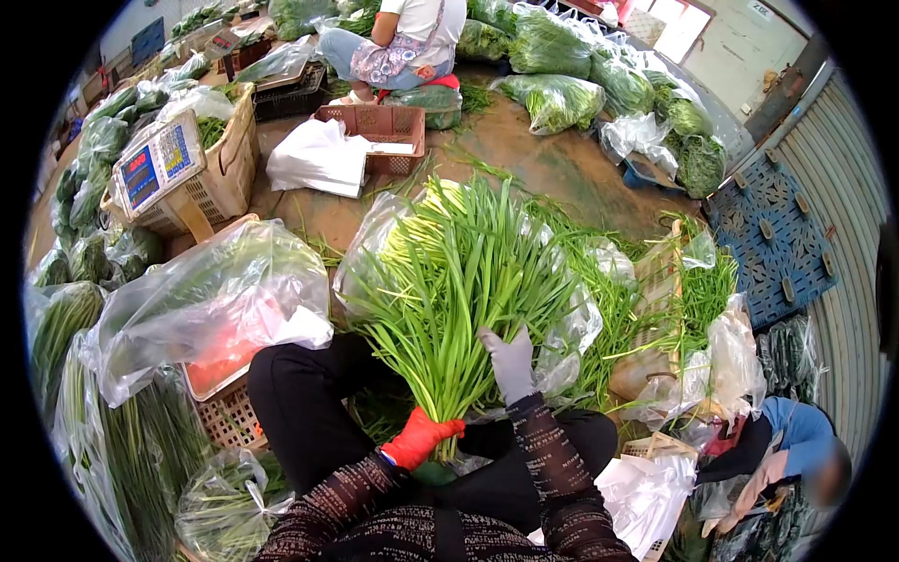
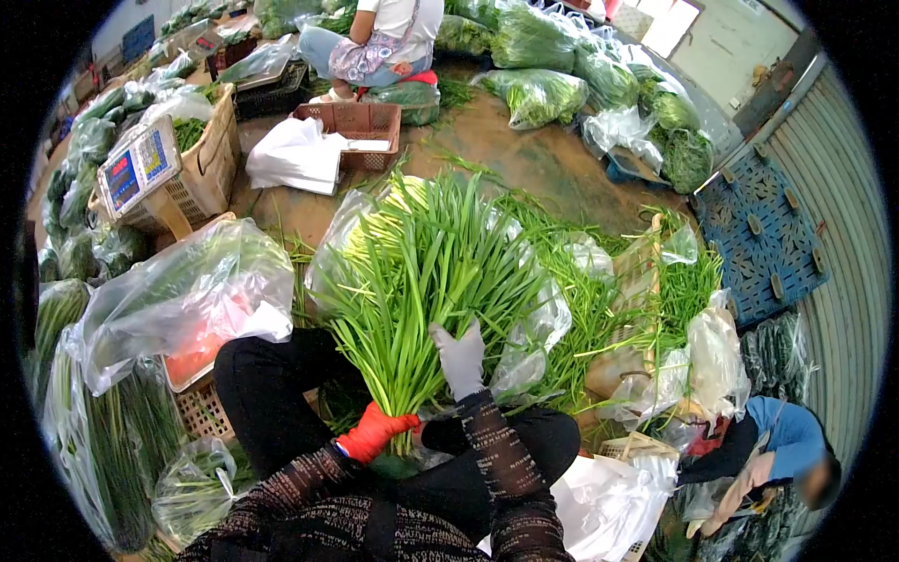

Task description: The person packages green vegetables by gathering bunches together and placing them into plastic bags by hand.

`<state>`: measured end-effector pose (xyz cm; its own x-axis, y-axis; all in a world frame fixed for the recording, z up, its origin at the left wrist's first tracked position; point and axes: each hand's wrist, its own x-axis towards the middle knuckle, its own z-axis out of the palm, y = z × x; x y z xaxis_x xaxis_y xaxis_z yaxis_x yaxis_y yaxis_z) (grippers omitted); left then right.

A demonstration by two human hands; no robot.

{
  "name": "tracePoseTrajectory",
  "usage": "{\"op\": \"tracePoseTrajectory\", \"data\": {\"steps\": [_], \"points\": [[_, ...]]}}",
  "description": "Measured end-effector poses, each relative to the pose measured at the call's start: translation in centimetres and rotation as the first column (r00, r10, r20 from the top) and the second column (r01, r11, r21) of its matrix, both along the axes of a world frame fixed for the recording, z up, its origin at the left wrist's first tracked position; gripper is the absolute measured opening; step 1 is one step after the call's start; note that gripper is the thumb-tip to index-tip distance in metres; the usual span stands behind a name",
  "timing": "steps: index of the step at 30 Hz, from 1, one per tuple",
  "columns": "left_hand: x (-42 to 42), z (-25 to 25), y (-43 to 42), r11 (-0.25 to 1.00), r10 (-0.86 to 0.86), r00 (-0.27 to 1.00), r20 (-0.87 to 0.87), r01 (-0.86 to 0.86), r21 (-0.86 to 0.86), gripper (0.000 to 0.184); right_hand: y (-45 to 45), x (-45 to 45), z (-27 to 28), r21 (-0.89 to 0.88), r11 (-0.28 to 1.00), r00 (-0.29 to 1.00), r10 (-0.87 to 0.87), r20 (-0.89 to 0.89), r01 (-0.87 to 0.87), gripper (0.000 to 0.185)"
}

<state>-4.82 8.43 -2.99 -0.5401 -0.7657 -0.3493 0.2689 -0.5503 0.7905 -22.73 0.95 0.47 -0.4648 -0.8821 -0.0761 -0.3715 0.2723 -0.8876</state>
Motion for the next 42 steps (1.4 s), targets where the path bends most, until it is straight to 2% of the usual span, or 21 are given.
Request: {"op": "tracePoseTrajectory", "data": {"steps": [3, 5, 9, 11, 14, 15, 17, 19, 21, 22, 24, 26, 27, 29, 31, 34, 36, 37, 39, 41, 42], "points": [[-0.2, -0.4, -0.1, 0.999, 0.044, 0.999, -0.023, -0.044, -0.022, 0.029, -0.9, 0.0, -1.8, -0.099, 0.994, 0.953, -0.025, 0.301, 0.057, 0.066], [-0.2, -0.6, -0.1, 0.999, 0.046, 0.999, -0.029, -0.046, -0.020, 0.031, -1.0, 0.0, -2.5, -0.099, 0.974, 0.783, -0.103, 0.613, 0.206, 0.024], [-0.7, -1.9, 0.2, 0.998, 0.061, 0.996, -0.065, -0.059, 0.024, 0.031, 0.0, 1.9, 2.1, -0.086, 0.988, 0.706, -0.030, 0.707, 0.128, 0.023], [-0.9, -1.6, 0.3, 0.994, 0.112, 0.993, 0.038, -0.112, 0.004, 0.028, 0.4, 1.3, 1.4, -0.010, 0.999, 0.758, -0.021, 0.652, 0.036, 0.028], [0.0, 0.4, -0.3, 0.991, 0.100, 0.995, 0.027, -0.102, 0.085, 0.023, 1.6, 2.2, 0.3, -0.052, 0.978, 0.974, 0.194, -0.116, -0.201, 0.026], [0.1, 0.6, -0.5, 0.991, 0.095, 0.995, 0.027, -0.097, 0.089, 0.023, 2.4, 2.7, 0.0, -0.040, 0.940, 0.836, 0.281, -0.471, -0.338, 0.023], [0.4, 0.8, -0.9, 0.952, 0.130, 0.991, -0.046, -0.111, 0.285, 0.020, 3.8, 2.4, -0.6, 0.049, 0.824, 0.578, 0.436, -0.689, -0.564, 0.018], [0.3, 0.2, -0.6, 0.955, 0.080, 0.989, -0.126, -0.040, 0.293, 0.022, 3.1, 1.0, -1.1, 0.047, 0.805, 0.532, 0.434, -0.727, -0.592, 0.016], [-0.1, 1.2, -0.3, 0.957, 0.053, 0.981, -0.189, 0.004, 0.289, 0.026, 0.9, -1.1, -3.4, -0.121, 0.945, 0.823, 0.195, -0.534, -0.303, 0.012], [-0.1, 1.7, -0.4, 0.966, 0.036, 0.983, -0.181, 0.013, 0.258, 0.029, -0.5, -2.7, -3.7, -0.014, 1.000, 0.994, 0.015, -0.112, -0.016, 0.028], [-0.5, 2.6, -1.1, 0.971, 0.040, 0.986, -0.164, 0.001, 0.238, 0.029, -1.5, -3.3, 0.8, 0.125, 0.987, 0.952, -0.128, 0.278, 0.096, 0.043], [-0.4, 3.4, -1.5, 0.972, 0.075, 0.986, -0.148, -0.039, 0.232, 0.031, -3.2, -8.2, -0.4, 0.115, 0.988, 0.994, -0.092, -0.060, 0.098, 0.035], [0.5, 2.7, -1.3, 0.979, 0.076, 0.982, -0.172, -0.040, 0.201, 0.031, -4.0, -12.9, 2.4, 0.090, 0.991, 0.903, -0.051, -0.427, 0.098, 0.028], [2.5, 1.0, -1.0, 0.959, 0.135, 0.975, -0.178, -0.084, 0.271, 0.032, -4.1, -21.7, 9.2, 0.079, 0.964, 0.374, -0.023, -0.927, 0.253, 0.024], [2.5, 0.7, -1.2, 0.953, 0.136, 0.974, -0.181, -0.079, 0.292, 0.030, -2.8, -25.1, 14.5, 0.157, 0.857, 0.162, 0.087, -0.983, 0.490, 0.041], [1.6, 1.0, -1.9, 0.942, 0.101, 0.971, -0.218, -0.023, 0.334, 0.028, -0.1, -24.6, 16.1, -0.215, 0.902, -0.465, -0.018, -0.885, 0.374, 0.049], [1.2, 1.9, -1.9, 0.935, 0.111, 0.972, -0.210, -0.030, 0.354, 0.030, -0.3, -21.9, 15.2, -0.017, 0.891, 0.120, -0.080, -0.990, 0.454, 0.049], [1.2, 2.6, -2.0, 0.940, 0.122, 0.969, -0.213, -0.044, 0.338, 0.030, 1.0, -21.2, 12.5, 0.032, 0.985, 0.683, -0.093, -0.724, 0.168, 0.037], [1.2, 3.1, -2.1, 0.956, 0.110, 0.980, -0.168, -0.057, 0.289, 0.031, 4.4, -12.9, 9.5, 0.318, 0.917, 0.877, 0.347, -0.333, -0.242, 0.033], [1.3, 3.6, -2.2, 0.969, 0.084, 0.990, -0.116, -0.054, 0.240, 0.031, 7.3, -4.9, 8.0, 0.486, 0.692, 0.768, 0.637, -0.062, -0.534, 0.034], [1.4, 4.0, -2.2, 0.978, 0.076, 0.992, -0.105, -0.053, 0.203, 0.027, 8.7, -1.7, 7.7, 0.470, 0.736, 0.863, 0.487, 0.131, -0.487, 0.043]]}}
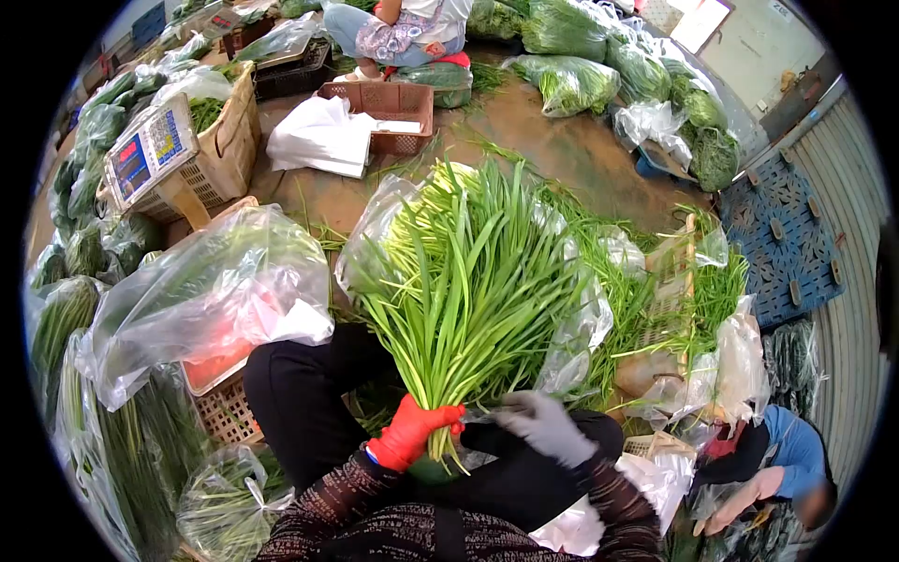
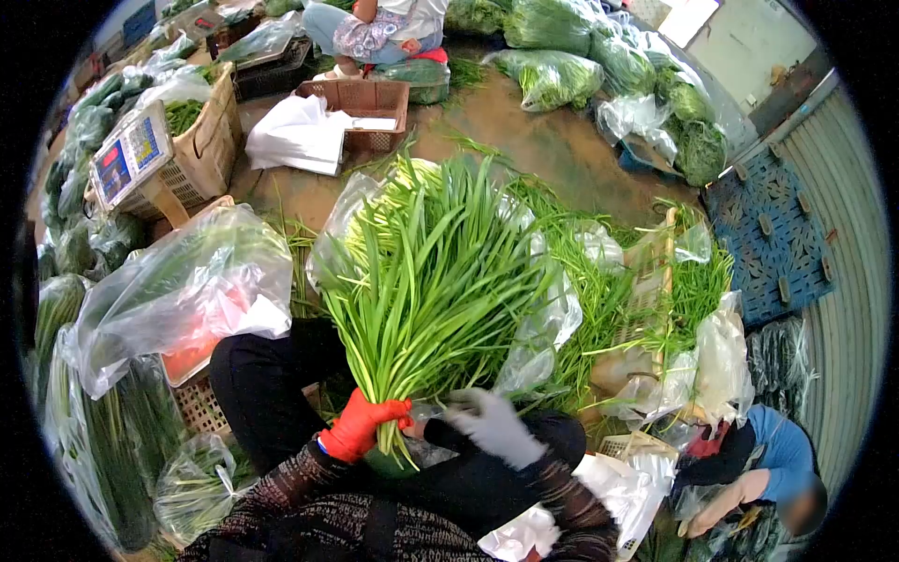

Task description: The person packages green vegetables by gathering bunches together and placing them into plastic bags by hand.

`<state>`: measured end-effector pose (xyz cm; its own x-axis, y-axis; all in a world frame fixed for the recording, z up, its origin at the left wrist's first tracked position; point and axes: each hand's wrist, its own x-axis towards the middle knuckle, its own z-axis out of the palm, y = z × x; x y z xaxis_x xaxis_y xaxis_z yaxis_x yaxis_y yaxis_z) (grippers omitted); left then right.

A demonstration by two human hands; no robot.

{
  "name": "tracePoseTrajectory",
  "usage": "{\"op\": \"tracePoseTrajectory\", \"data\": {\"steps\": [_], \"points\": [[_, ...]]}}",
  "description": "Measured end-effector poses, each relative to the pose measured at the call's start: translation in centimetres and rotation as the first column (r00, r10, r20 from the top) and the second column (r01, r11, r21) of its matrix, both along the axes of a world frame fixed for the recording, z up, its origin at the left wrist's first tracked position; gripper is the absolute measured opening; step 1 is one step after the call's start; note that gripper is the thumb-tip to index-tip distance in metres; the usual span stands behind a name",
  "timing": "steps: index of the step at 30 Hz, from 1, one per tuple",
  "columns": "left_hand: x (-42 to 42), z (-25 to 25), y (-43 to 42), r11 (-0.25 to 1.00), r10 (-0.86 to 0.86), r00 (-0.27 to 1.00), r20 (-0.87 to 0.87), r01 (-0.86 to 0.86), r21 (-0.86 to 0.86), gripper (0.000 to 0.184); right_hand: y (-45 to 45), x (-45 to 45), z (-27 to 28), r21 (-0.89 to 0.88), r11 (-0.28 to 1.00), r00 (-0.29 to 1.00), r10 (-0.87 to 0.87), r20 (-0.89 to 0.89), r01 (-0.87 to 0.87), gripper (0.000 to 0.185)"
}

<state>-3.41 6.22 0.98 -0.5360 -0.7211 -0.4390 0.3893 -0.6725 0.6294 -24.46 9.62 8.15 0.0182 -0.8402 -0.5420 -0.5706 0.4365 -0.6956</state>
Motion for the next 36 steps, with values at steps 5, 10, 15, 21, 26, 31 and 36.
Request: {"op": "tracePoseTrajectory", "data": {"steps": [5, 10, 15, 21, 26, 31, 36], "points": [[-1.3, -0.5, 0.9, 0.594, 0.243, 0.861, 0.447, 0.232, -0.771, 0.030, 1.5, 9.2, -3.1, -0.364, 0.818, 0.783, -0.159, 0.601, 0.446, 0.071], [-3.1, 1.0, 1.4, 0.174, 0.415, 0.380, 0.827, 0.859, -0.482, 0.065, 1.6, 6.6, -6.6, 0.358, 0.631, 0.144, -0.602, 0.785, 0.688, 0.039], [-2.5, 3.4, 2.5, 0.040, 0.164, 0.698, 0.697, 0.701, -0.712, 0.083, 3.2, 0.9, -9.6, 0.472, 0.582, 0.006, -0.634, 0.773, 0.662, 0.019], [-0.9, 5.9, 1.4, 0.463, -0.329, 0.890, 0.315, 0.443, -0.768, 0.063, 4.3, -1.5, -3.5, 0.368, 0.570, -0.095, -0.451, 0.888, 0.734, 0.040], [0.1, 5.0, 0.3, 0.627, -0.269, 0.917, 0.294, 0.399, -0.669, 0.045, 5.7, -4.7, -1.3, 0.254, 0.641, -0.125, -0.240, 0.963, 0.725, 0.043], [-0.6, 3.8, 0.7, 0.756, -0.414, 0.886, 0.210, 0.463, -0.463, 0.040, 6.4, -5.4, -0.3, 0.259, 0.734, -0.422, 0.042, 0.905, 0.628, 0.040], [-1.0, 2.4, 1.4, 0.751, -0.457, 0.873, 0.172, 0.482, -0.452, 0.039, 6.4, -5.0, -0.3, 0.164, 0.780, -0.452, 0.166, 0.876, 0.604, 0.059]]}}
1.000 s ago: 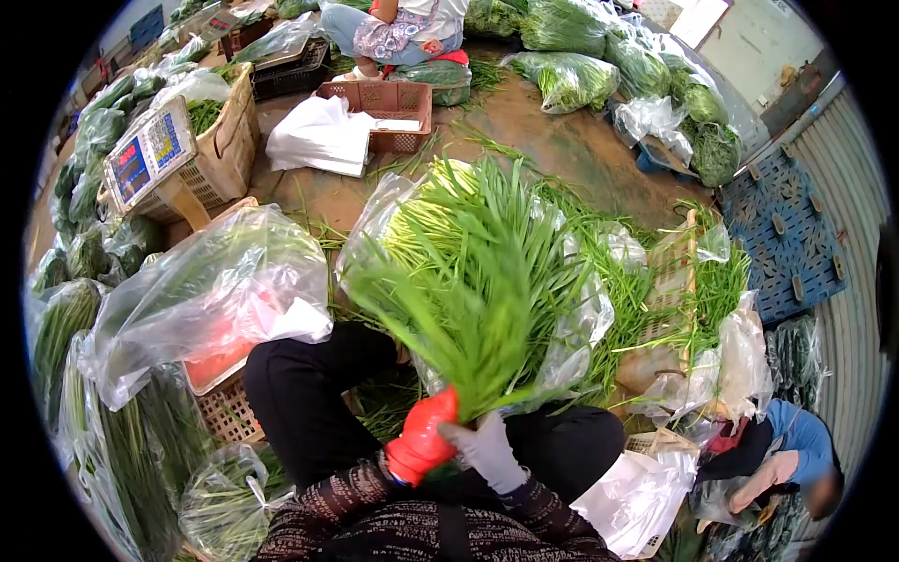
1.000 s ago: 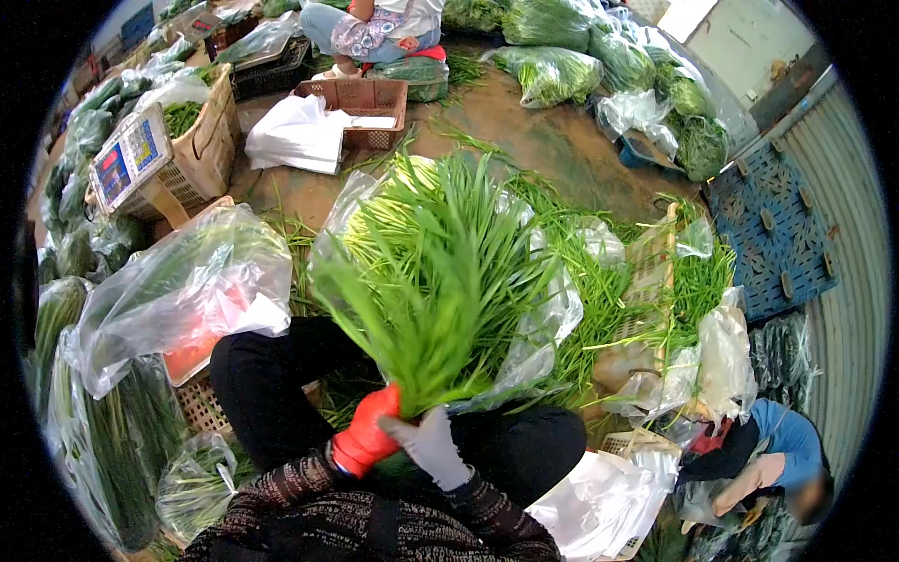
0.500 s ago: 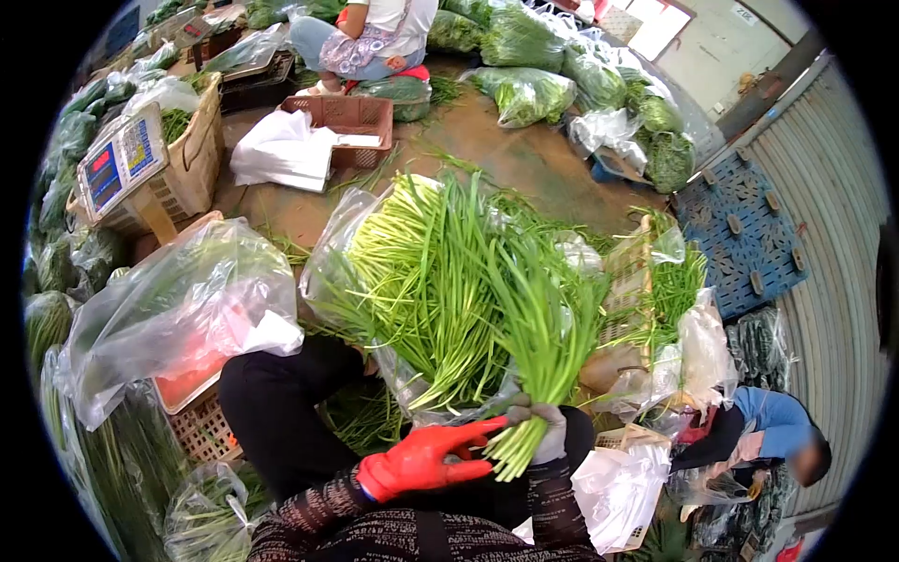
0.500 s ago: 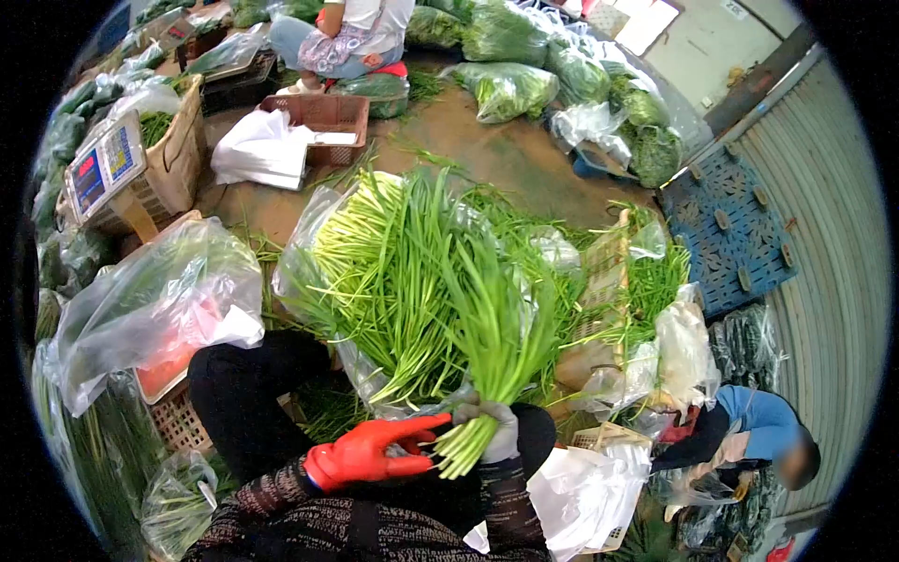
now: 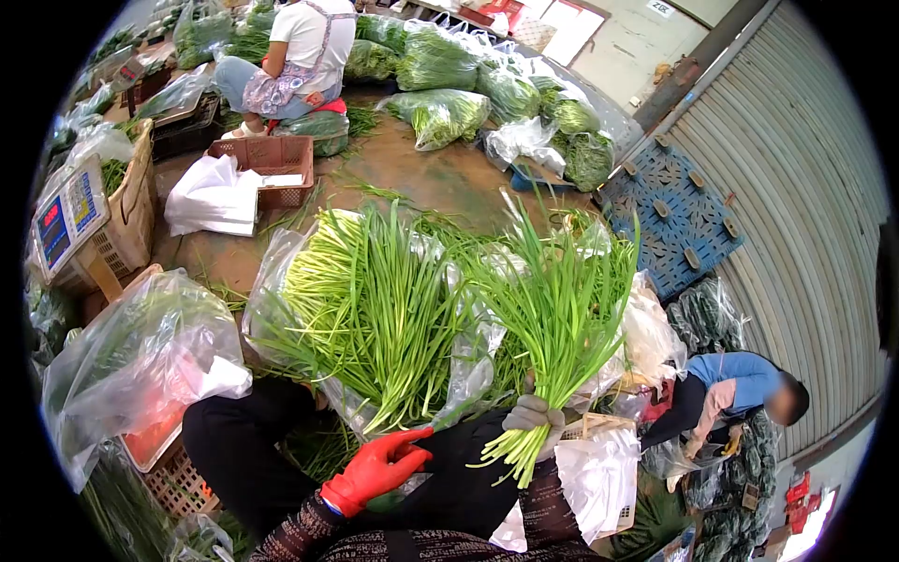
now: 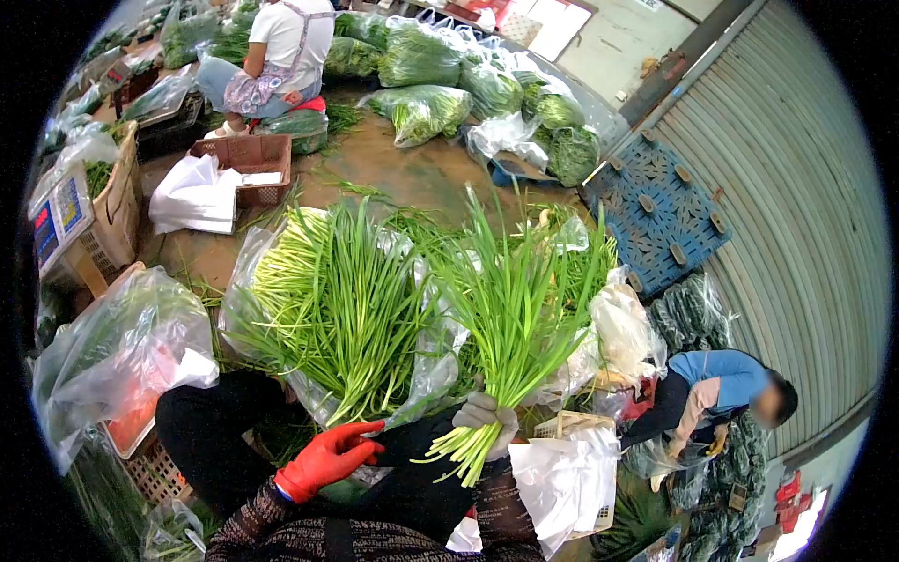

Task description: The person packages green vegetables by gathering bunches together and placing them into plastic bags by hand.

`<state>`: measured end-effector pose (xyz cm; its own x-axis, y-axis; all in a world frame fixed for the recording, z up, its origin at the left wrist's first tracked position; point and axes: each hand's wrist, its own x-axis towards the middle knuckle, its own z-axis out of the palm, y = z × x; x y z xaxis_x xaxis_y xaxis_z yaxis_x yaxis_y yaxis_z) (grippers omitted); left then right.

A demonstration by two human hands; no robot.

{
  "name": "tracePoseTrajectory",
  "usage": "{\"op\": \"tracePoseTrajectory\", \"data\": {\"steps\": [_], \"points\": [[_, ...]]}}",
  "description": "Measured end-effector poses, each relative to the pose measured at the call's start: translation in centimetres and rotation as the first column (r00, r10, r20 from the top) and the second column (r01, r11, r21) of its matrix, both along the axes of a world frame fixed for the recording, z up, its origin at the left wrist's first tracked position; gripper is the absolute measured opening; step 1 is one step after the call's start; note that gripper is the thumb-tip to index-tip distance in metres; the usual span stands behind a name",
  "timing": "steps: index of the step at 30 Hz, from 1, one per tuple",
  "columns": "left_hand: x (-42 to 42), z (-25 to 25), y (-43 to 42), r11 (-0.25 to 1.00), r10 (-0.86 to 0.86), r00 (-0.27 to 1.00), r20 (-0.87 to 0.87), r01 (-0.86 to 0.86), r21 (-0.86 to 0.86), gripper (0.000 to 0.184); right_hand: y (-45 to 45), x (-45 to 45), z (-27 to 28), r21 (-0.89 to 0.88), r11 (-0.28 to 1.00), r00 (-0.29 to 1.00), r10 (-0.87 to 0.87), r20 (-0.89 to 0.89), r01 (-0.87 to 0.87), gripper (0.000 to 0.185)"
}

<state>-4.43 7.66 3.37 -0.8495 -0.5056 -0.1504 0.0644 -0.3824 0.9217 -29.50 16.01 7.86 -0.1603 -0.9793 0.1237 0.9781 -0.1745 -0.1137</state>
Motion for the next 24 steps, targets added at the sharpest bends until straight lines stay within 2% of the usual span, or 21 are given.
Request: {"op": "tracePoseTrajectory", "data": {"steps": [2, 4, 5, 7, 8, 9, 11, 12, 13, 15, 16, 17, 19, 20, 21, 22, 23, 24], "points": [[0.1, 0.4, -0.1, 1.000, 0.005, 1.000, 0.004, -0.005, -0.003, 0.038, 0.0, 0.4, -0.4, -0.035, 0.999, 1.000, 0.013, 0.000, -0.013, 0.060], [0.4, 2.4, -0.5, 0.987, -0.051, 0.999, 0.008, 0.049, 0.151, 0.045, -0.1, 1.0, -1.2, -0.061, 0.996, 0.998, 0.068, 0.001, -0.067, 0.061], [0.1, 2.4, -0.5, 0.987, -0.042, 0.999, 0.015, 0.040, 0.155, 0.045, -0.1, 1.8, -2.0, -0.040, 0.998, 0.998, 0.057, 0.004, -0.057, 0.063], [-0.6, 1.0, -0.6, 0.876, 0.037, 0.957, -0.286, 0.107, 0.470, 0.054, -1.7, 4.2, -2.7, -0.114, 0.971, 0.978, 0.208, -0.029, -0.209, 0.065], [-1.1, -1.0, -0.9, 0.829, 0.001, 0.934, -0.358, 0.199, 0.523, 0.061, -1.8, 5.9, -3.0, 0.050, 0.987, 0.982, 0.158, -0.106, -0.154, 0.067], [-2.0, -2.8, -0.4, 0.749, 0.132, 0.906, -0.403, 0.175, 0.639, 0.058, -1.4, 7.2, -2.0, 0.415, 0.910, 0.904, 0.158, -0.397, 0.023, 0.054], [-2.7, -5.3, -0.8, 0.597, 0.011, 0.936, -0.352, 0.276, 0.753, 0.054, -1.8, 5.7, -9.1, 0.513, 0.858, 0.778, 0.301, -0.552, 0.032, 0.039], [-2.5, -4.7, -0.6, 0.648, 0.039, 0.981, -0.188, 0.119, 0.753, 0.050, -2.0, 5.8, -10.5, 0.462, 0.885, 0.692, 0.299, -0.657, 0.055, 0.035], [-2.8, -6.8, -0.7, 0.554, -0.029, 0.992, -0.125, 0.120, 0.824, 0.043, -2.2, 5.9, -12.0, 0.406, 0.910, 0.596, 0.284, -0.751, 0.078, 0.031], [-2.2, -6.7, -0.8, 0.728, -0.025, 0.990, -0.138, 0.112, 0.676, 0.041, -2.3, 7.2, -10.6, 0.573, 0.806, 0.765, 0.272, -0.583, 0.149, 0.034], [-2.3, -6.5, 0.1, 0.715, 0.068, 0.994, -0.086, 0.011, 0.699, 0.039, -2.6, 7.9, -10.0, 0.584, 0.798, 0.821, 0.232, -0.521, 0.145, 0.033], [-2.1, -6.3, 0.1, 0.756, 0.036, 0.998, -0.058, 0.010, 0.654, 0.040, -2.8, 8.4, -9.7, 0.593, 0.794, 0.824, 0.243, -0.511, 0.134, 0.033], [-2.7, -6.6, 0.1, 0.952, 0.046, 0.986, 0.157, -0.092, 0.292, 0.042, -3.2, 8.9, -9.1, 0.537, 0.804, 0.687, 0.240, -0.686, 0.256, 0.035], [-2.7, -6.7, 0.2, 0.951, 0.044, 0.986, 0.158, -0.090, 0.294, 0.042, -3.5, 9.3, -8.7, 0.520, 0.789, 0.601, 0.250, -0.759, 0.328, 0.036], [-2.8, -6.7, 0.4, 0.989, 0.139, 0.978, 0.153, -0.146, 0.035, 0.042, -3.5, 9.4, -8.9, 0.520, 0.787, 0.600, 0.250, -0.760, 0.331, 0.036], [-2.9, -6.7, 0.5, 0.954, 0.230, 0.966, 0.122, -0.199, -0.225, 0.041, -3.6, 9.4, -9.4, 0.491, 0.775, 0.541, 0.234, -0.808, 0.397, 0.035], [-3.0, -6.6, 0.5, 0.954, 0.229, 0.966, 0.122, -0.198, -0.224, 0.041, -3.7, 9.3, -9.8, 0.456, 0.762, 0.478, 0.221, -0.850, 0.459, 0.034], [-3.0, -6.4, 0.6, 0.971, 0.236, 0.966, 0.109, -0.238, 0.000, 0.040, -3.6, 8.9, -9.9, 0.486, 0.735, 0.502, 0.229, -0.834, 0.472, 0.029]]}}
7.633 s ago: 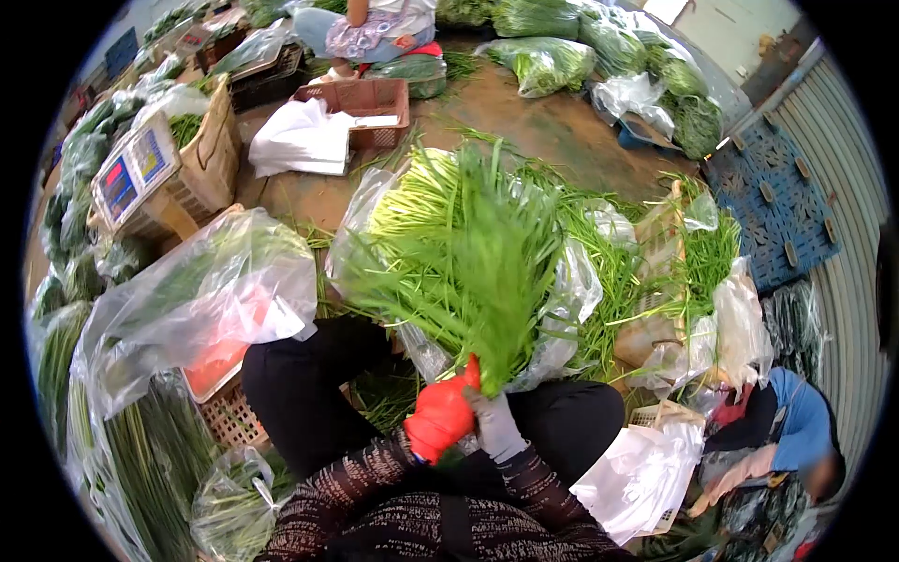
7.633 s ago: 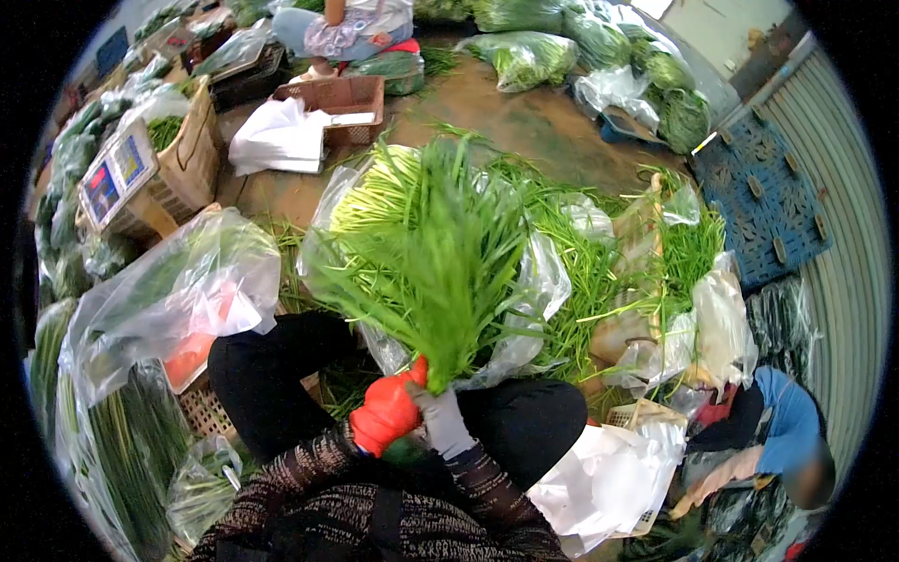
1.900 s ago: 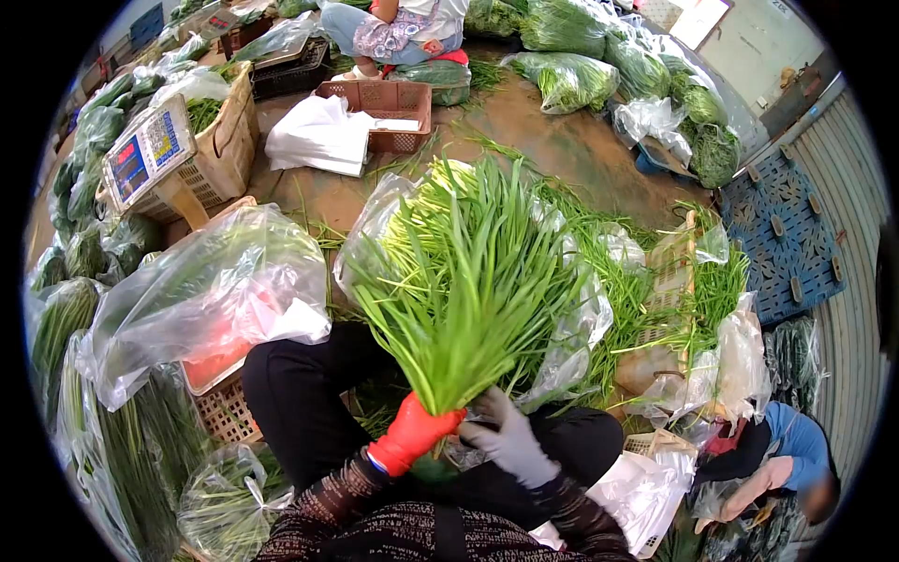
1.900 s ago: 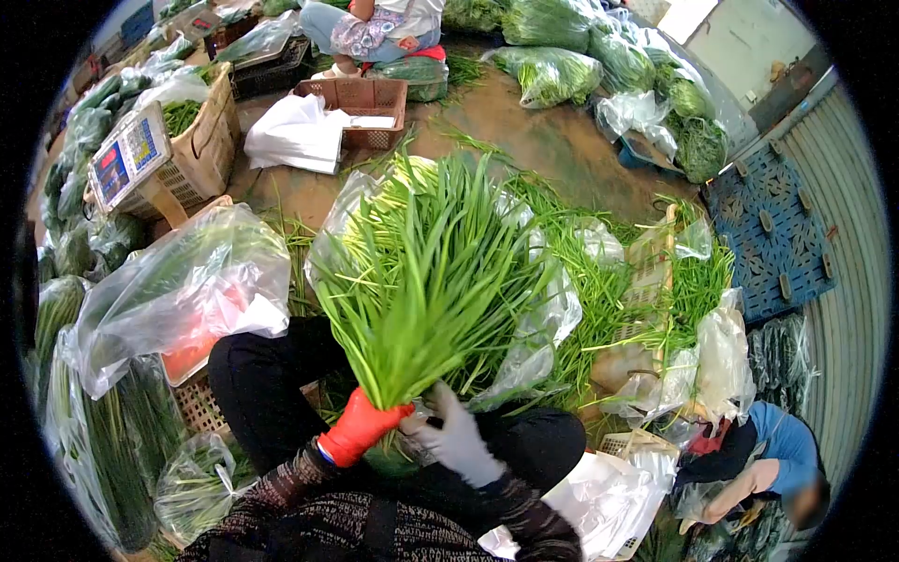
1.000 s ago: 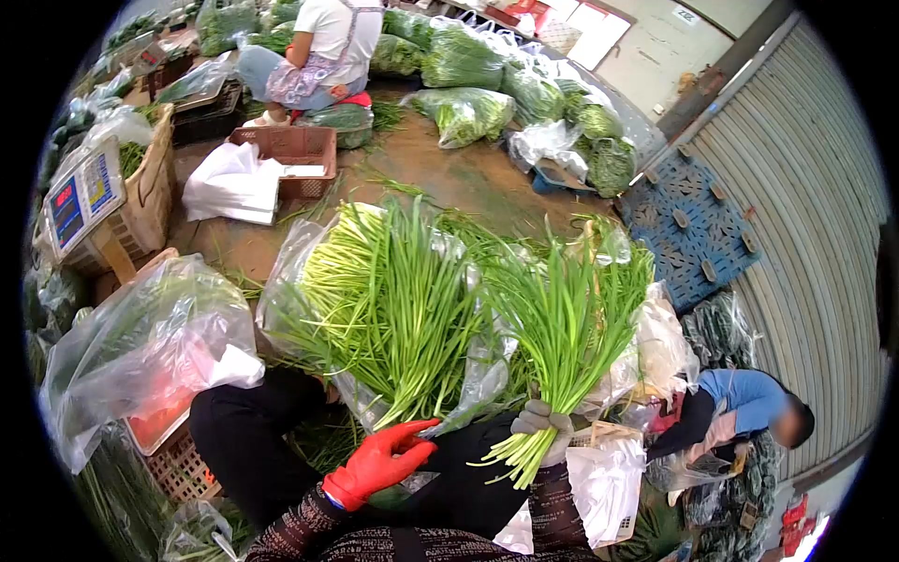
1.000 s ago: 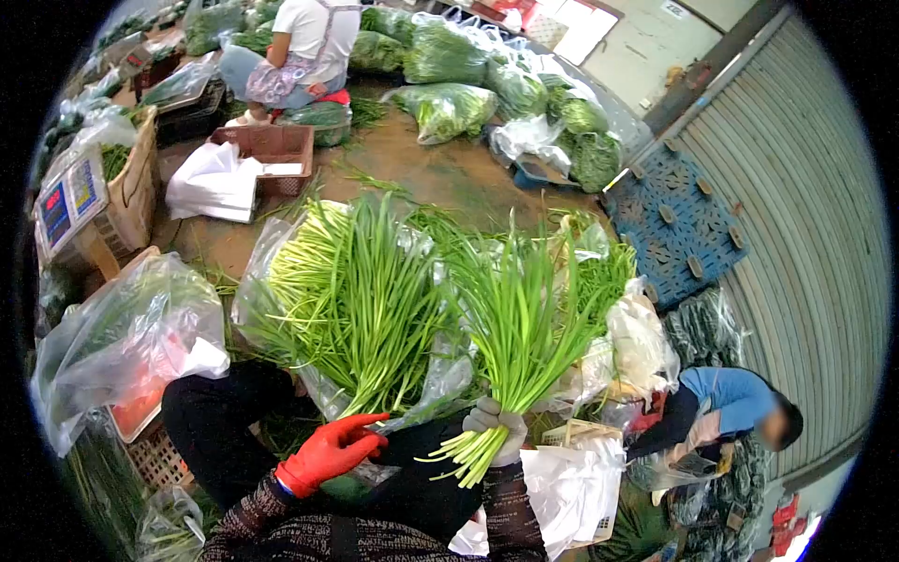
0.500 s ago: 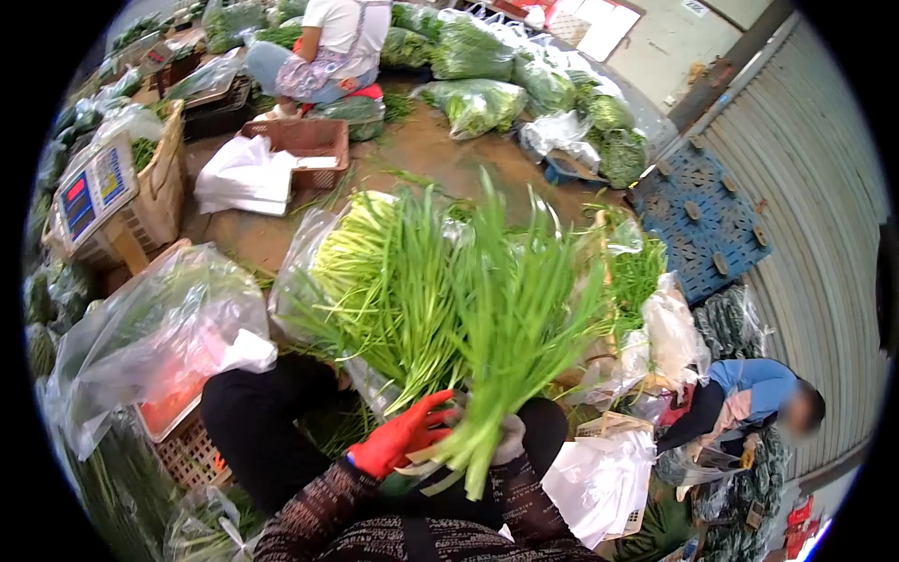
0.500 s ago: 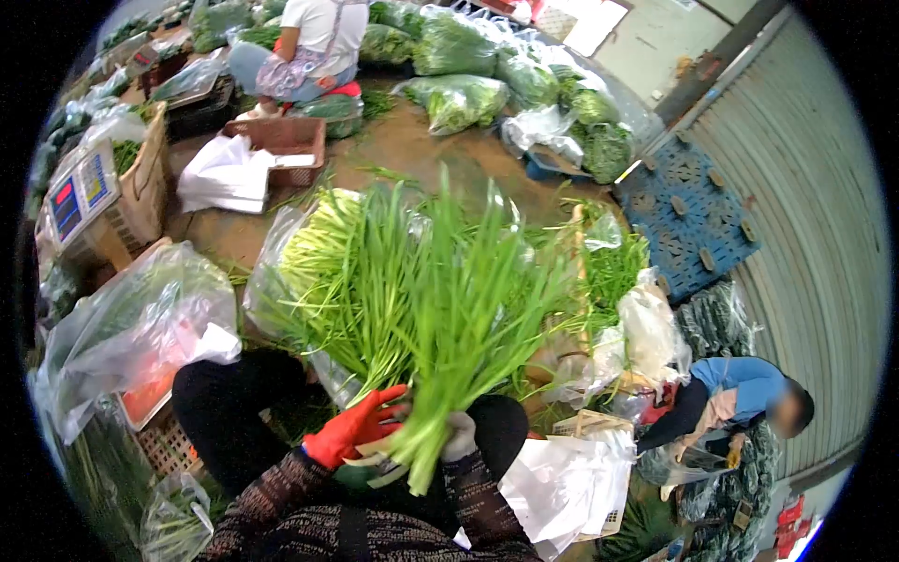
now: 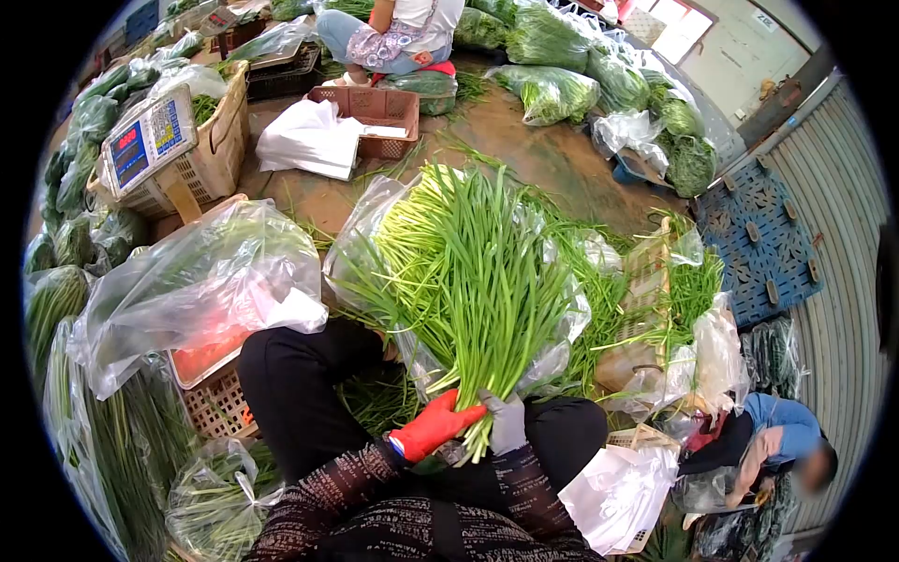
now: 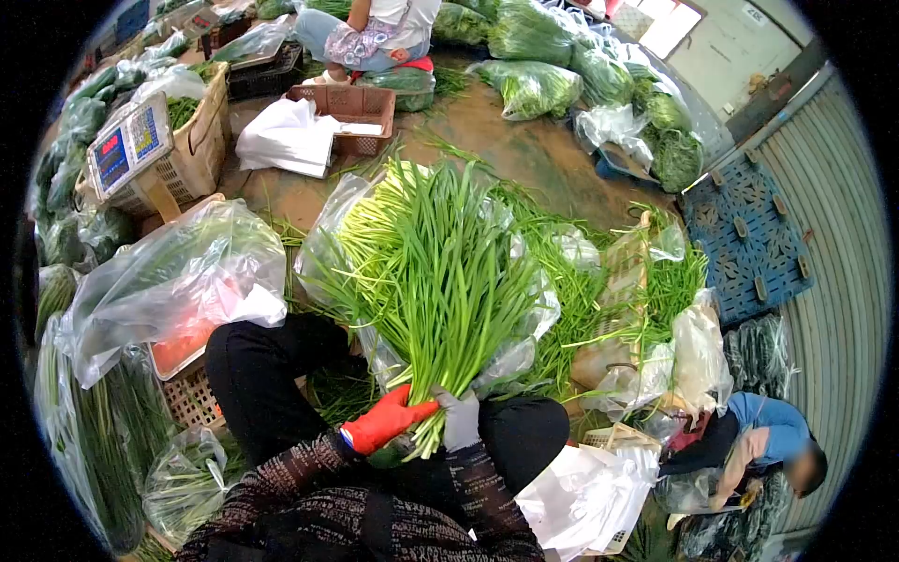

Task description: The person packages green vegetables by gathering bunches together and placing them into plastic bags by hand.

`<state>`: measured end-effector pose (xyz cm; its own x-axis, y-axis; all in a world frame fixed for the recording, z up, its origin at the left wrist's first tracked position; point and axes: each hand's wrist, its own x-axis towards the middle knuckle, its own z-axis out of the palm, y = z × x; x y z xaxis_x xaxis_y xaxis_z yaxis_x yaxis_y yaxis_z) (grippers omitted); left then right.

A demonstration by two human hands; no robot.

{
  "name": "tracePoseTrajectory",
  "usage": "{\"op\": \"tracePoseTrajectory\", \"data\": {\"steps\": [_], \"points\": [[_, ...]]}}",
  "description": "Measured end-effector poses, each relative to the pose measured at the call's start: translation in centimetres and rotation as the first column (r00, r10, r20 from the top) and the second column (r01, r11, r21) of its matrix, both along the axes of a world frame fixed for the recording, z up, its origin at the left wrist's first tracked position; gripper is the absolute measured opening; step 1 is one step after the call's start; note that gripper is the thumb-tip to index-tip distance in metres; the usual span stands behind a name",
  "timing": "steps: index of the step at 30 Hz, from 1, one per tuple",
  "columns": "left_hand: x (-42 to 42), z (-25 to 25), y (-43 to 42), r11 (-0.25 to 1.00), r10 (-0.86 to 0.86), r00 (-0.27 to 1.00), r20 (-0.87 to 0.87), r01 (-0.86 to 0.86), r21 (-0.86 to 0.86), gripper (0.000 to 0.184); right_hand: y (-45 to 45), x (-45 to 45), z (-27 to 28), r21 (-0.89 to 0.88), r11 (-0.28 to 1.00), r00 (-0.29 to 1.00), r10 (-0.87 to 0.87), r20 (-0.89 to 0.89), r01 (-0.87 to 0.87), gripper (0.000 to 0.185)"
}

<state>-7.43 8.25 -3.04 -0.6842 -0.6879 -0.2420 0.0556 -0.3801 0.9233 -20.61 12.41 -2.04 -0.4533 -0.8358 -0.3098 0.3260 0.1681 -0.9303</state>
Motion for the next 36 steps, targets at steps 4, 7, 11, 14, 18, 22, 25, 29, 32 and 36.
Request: {"op": "tracePoseTrajectory", "data": {"steps": [4, 7, 11, 14, 18, 22, 25, 29, 32, 36], "points": [[1.1, 1.3, -0.5, 0.865, 0.011, 0.992, -0.123, 0.052, 0.498, 0.035, 0.9, -2.5, -3.1, 0.062, 0.995, 0.927, -0.090, 0.363, 0.073, 0.021], [1.2, 1.4, -0.6, 0.812, 0.001, 0.985, -0.171, 0.099, 0.575, 0.033, 1.1, -1.9, -2.4, 0.041, 0.995, 0.920, -0.100, 0.379, 0.092, 0.023], [1.2, 0.3, -1.2, 0.659, -0.024, 0.953, -0.302, 0.242, 0.712, 0.037, 1.3, -1.1, -1.7, -0.037, 0.998, 0.970, -0.034, 0.242, 0.045, 0.026], [0.2, 0.0, -1.1, 0.849, -0.053, 0.979, -0.199, 0.149, 0.507, 0.040, 1.2, 0.0, -1.8, -0.059, 0.998, 0.973, -0.013, 0.231, 0.027, 0.032], [0.3, 1.5, -0.9, 0.900, -0.078, 0.962, -0.264, 0.181, 0.396, 0.062, 0.7, 2.1, -0.8, -0.117, 0.992, 0.983, -0.022, 0.180, 0.043, 0.034], [0.1, 3.0, -0.1, 0.897, 0.016, 0.954, -0.301, 0.119, 0.425, 0.051, 1.0, 0.5, -4.6, 0.122, 0.993, 0.769, 0.082, -0.634, -0.005, 0.042], [0.1, 2.1, -0.3, 0.918, -0.016, 0.972, -0.233, 0.107, 0.382, 0.050, 1.1, -0.7, -5.2, 0.224, 0.974, 0.576, 0.201, -0.792, -0.032, 0.043], [0.3, 2.3, -0.2, 0.885, 0.011, 0.984, -0.178, 0.074, 0.460, 0.051, 0.8, -0.5, -4.0, -0.056, 0.993, 0.560, -0.104, -0.822, 0.102, 0.031], [0.4, 0.7, 0.0, 0.897, 0.053, 0.997, -0.064, -0.019, 0.442, 0.050, 0.3, -0.3, 0.1, -0.098, 0.992, 0.607, -0.129, -0.784, 0.084, 0.042], [-0.3, 1.7, 0.6, 0.974, 0.178, 0.983, -0.044, -0.169, 0.152, 0.054, -0.9, 2.2, 3.5, 0.161, 0.984, 0.217, 0.174, -0.961, -0.077, 0.042]]}}
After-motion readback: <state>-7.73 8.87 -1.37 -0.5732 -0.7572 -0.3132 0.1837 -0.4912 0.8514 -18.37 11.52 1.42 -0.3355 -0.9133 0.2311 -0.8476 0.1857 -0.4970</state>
